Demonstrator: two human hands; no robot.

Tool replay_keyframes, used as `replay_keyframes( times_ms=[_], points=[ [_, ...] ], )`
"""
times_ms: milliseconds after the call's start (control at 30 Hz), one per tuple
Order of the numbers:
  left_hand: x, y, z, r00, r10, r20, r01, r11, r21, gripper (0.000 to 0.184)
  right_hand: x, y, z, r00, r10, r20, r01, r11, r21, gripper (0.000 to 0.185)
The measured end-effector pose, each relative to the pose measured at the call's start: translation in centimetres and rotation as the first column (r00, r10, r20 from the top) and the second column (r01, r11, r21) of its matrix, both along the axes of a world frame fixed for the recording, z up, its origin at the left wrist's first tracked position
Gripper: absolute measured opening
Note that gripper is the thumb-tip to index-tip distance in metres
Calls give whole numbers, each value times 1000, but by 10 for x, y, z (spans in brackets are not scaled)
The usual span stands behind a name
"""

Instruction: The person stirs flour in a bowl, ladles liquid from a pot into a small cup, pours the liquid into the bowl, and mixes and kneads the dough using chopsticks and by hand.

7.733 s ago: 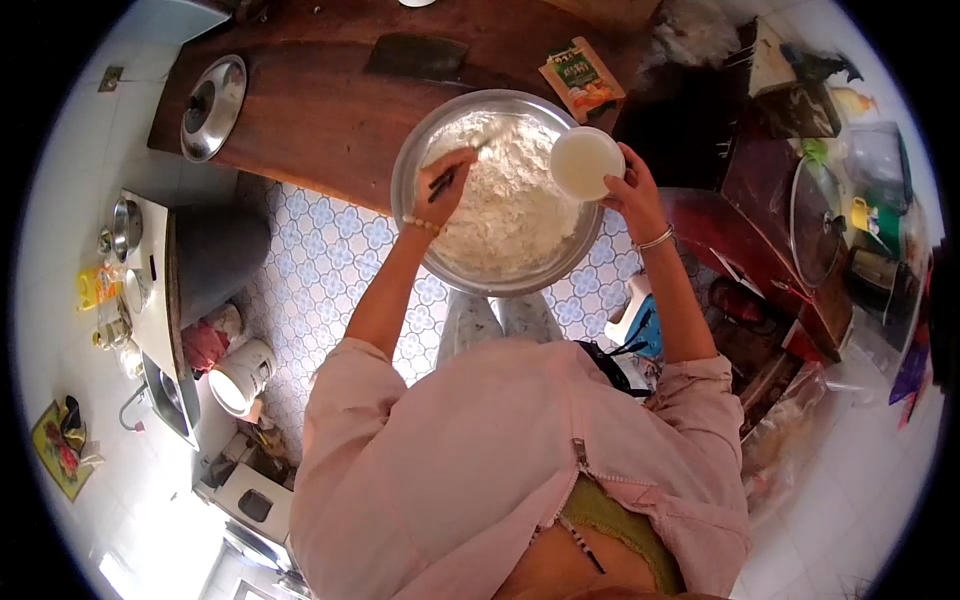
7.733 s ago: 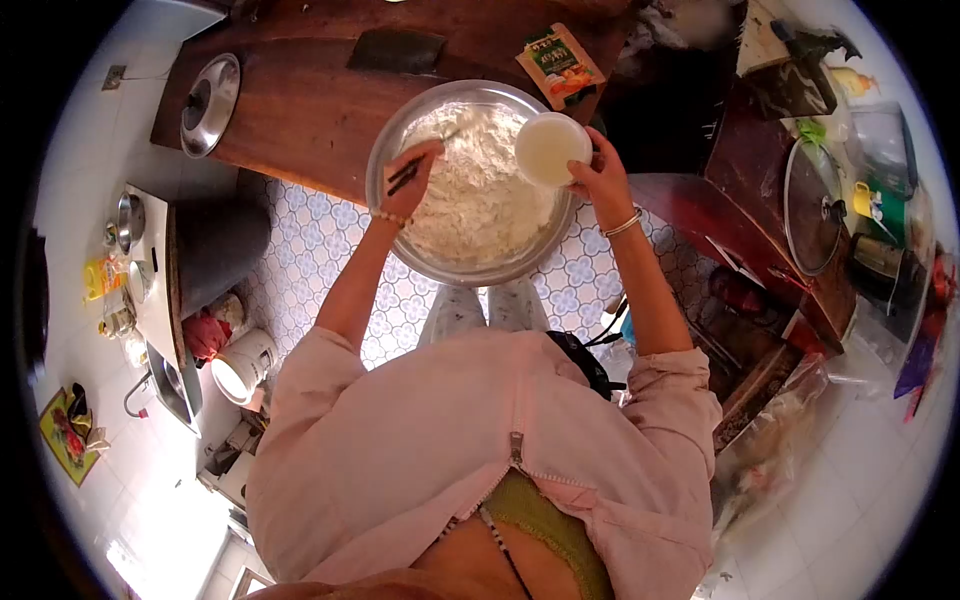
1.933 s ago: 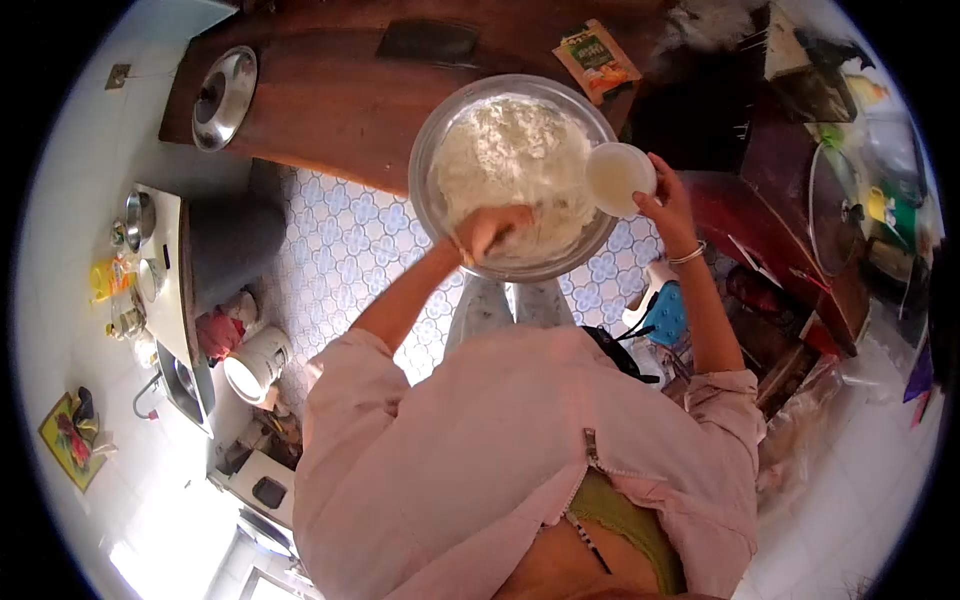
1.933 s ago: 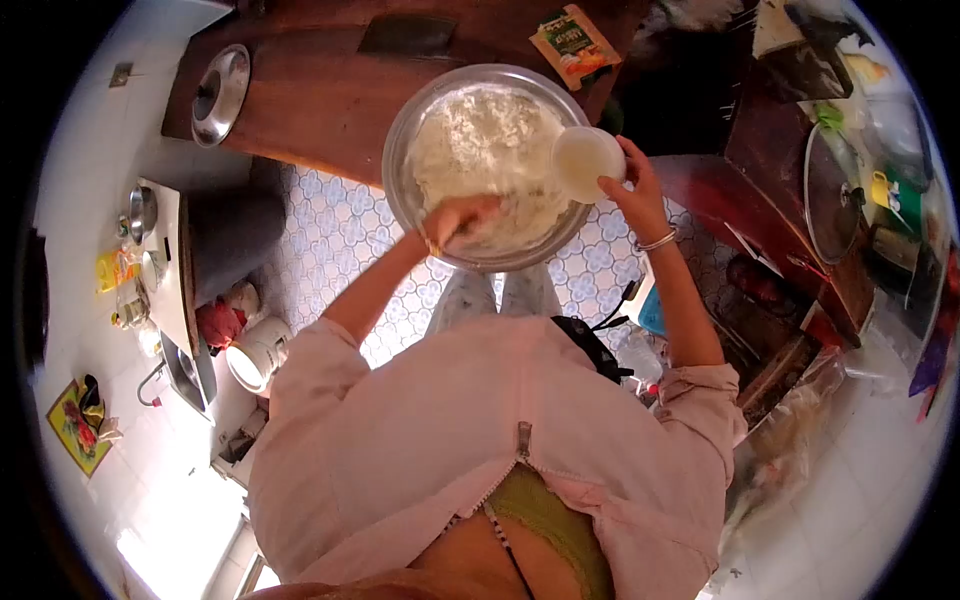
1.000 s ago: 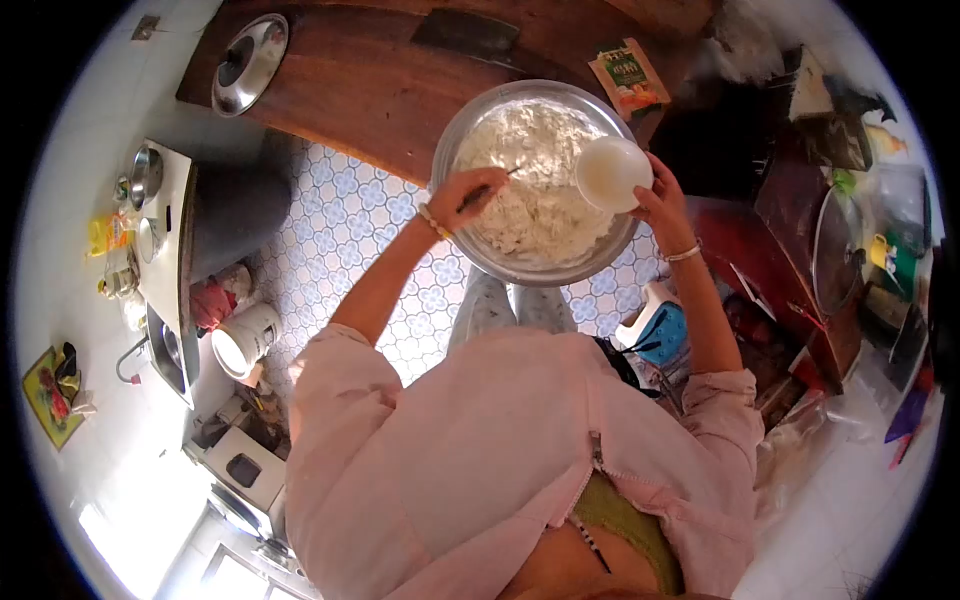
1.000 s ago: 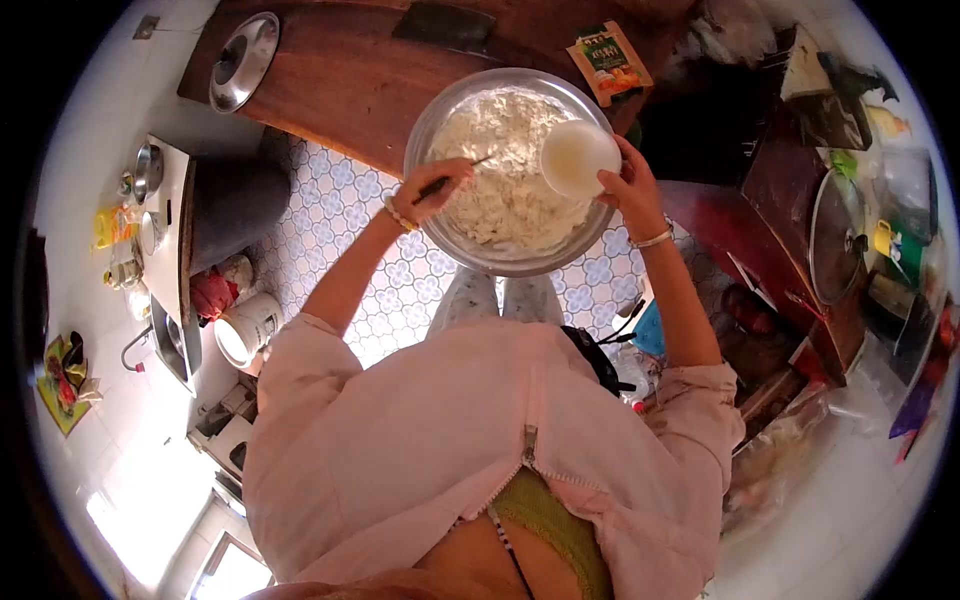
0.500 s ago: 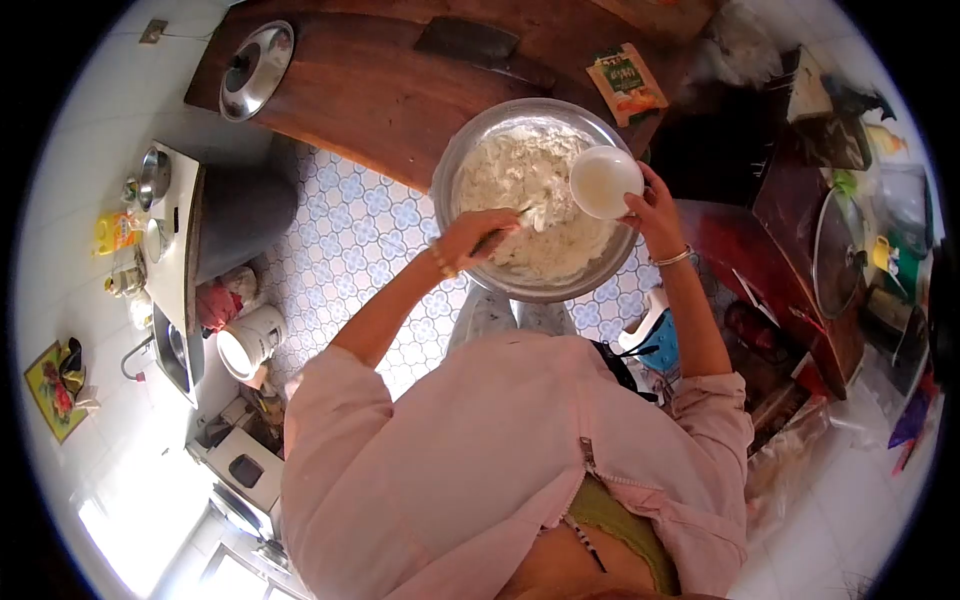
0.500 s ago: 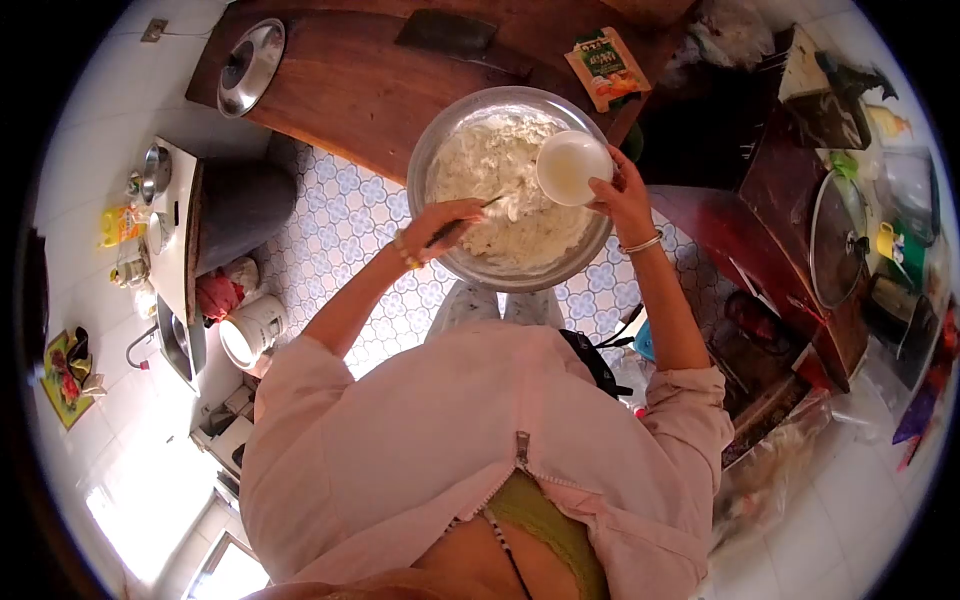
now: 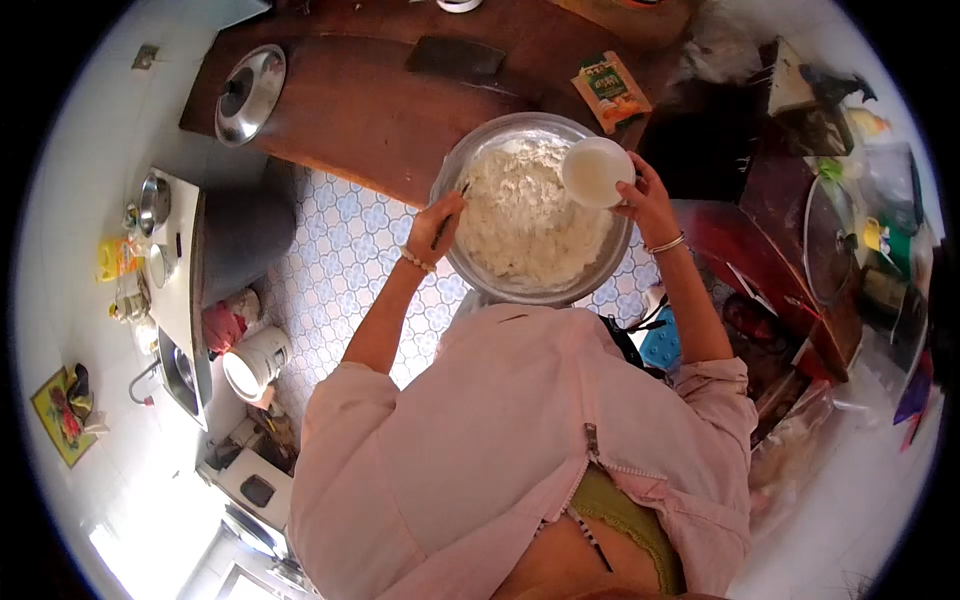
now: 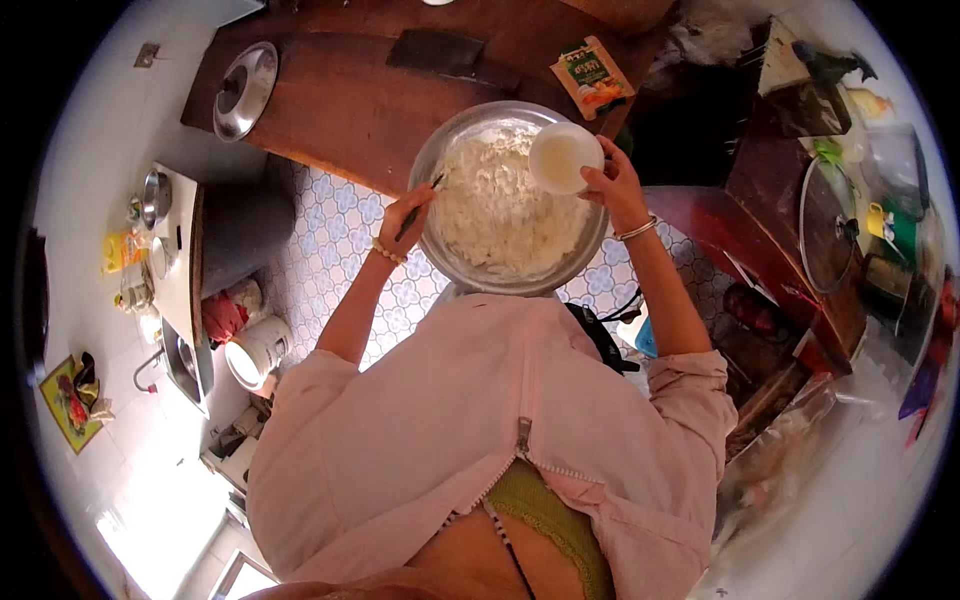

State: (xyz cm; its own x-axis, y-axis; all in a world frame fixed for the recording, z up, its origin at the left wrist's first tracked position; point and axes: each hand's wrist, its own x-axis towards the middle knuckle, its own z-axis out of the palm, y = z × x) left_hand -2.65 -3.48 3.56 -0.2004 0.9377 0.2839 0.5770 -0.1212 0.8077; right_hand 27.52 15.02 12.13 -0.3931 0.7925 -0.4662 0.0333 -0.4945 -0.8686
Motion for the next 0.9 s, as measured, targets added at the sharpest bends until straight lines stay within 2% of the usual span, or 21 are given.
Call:
replay_keyframes(
  times_ms=[133, 200, 233, 300, 367, 433, 467, 533, 567, 633, 700, 733, 767, 800, 833, 867, 900],
  points=[
    [-10, 24, -1, 991, -89, 101, 87, 996, 26, 14, -8, 4, 2, 999, -43, 22, 43, 999, 10, 68],
    [-15, 41, -11, 995, -7, 100, -3, 995, 100, 15, -15, 7, 2, 998, -47, 45, 45, 998, 34, 68],
    [-16, 51, -15, 994, -22, 106, 12, 996, 94, 15, -17, 4, 2, 997, -38, 73, 35, 999, 42, 68],
    [-8, 79, -25, 904, 47, 426, -1, 994, -108, 18, -21, 2, -3, 995, -51, 84, 48, 998, 36, 69],
    [12, 98, -40, 898, -10, 439, 49, 996, -78, 20, -26, 2, -7, 995, -49, 89, 46, 998, 46, 69],
    [29, 102, -25, 872, -283, 401, 306, 952, 6, 19, -32, 1, -10, 997, -47, 64, 42, 996, 81, 69],
    [31, 97, -16, 869, -291, 400, 313, 950, 10, 19, -35, 1, -11, 999, -30, 43, 25, 993, 115, 69],
    [34, 77, 5, 869, -345, 355, 445, 858, -255, 15, -42, 0, -22, 995, -3, 100, -16, 983, 185, 68],
    [27, 68, 8, 870, -345, 353, 444, 859, -255, 15, -46, 2, -29, 987, 29, 157, -68, 966, 251, 67],
    [-4, 44, 11, 822, -426, 378, 551, 764, -336, 14, -56, 2, -36, 990, 33, 136, -66, 968, 241, 66],
    [-29, 30, 16, 756, -303, 581, 496, 843, -207, 20, -66, 4, -35, 992, 41, 118, -68, 971, 231, 65],
    [-43, 33, 13, 860, -368, 353, 433, 893, -125, 25, -71, 5, -26, 991, 52, 120, -73, 980, 183, 66],
    [-54, 41, 8, 860, -389, 329, 419, 908, -20, 13, -75, 5, -22, 990, 65, 122, -81, 988, 134, 66],
    [-55, 49, -6, 905, -300, 302, 339, 937, -86, 13, -77, 7, -25, 990, 75, 123, -91, 988, 129, 66],
    [-53, 58, -12, 941, -209, 266, 254, 956, -147, 13, -79, 11, -31, 976, 106, 191, -151, 959, 241, 65],
    [-44, 66, -20, 943, -197, 266, 242, 959, -148, 13, -79, 15, -37, 957, 130, 259, -218, 913, 346, 64],
    [-21, 78, -21, 937, -95, 335, 126, 989, -74, 15, -79, 20, -39, 955, 144, 258, -230, 909, 346, 64]
  ],
)
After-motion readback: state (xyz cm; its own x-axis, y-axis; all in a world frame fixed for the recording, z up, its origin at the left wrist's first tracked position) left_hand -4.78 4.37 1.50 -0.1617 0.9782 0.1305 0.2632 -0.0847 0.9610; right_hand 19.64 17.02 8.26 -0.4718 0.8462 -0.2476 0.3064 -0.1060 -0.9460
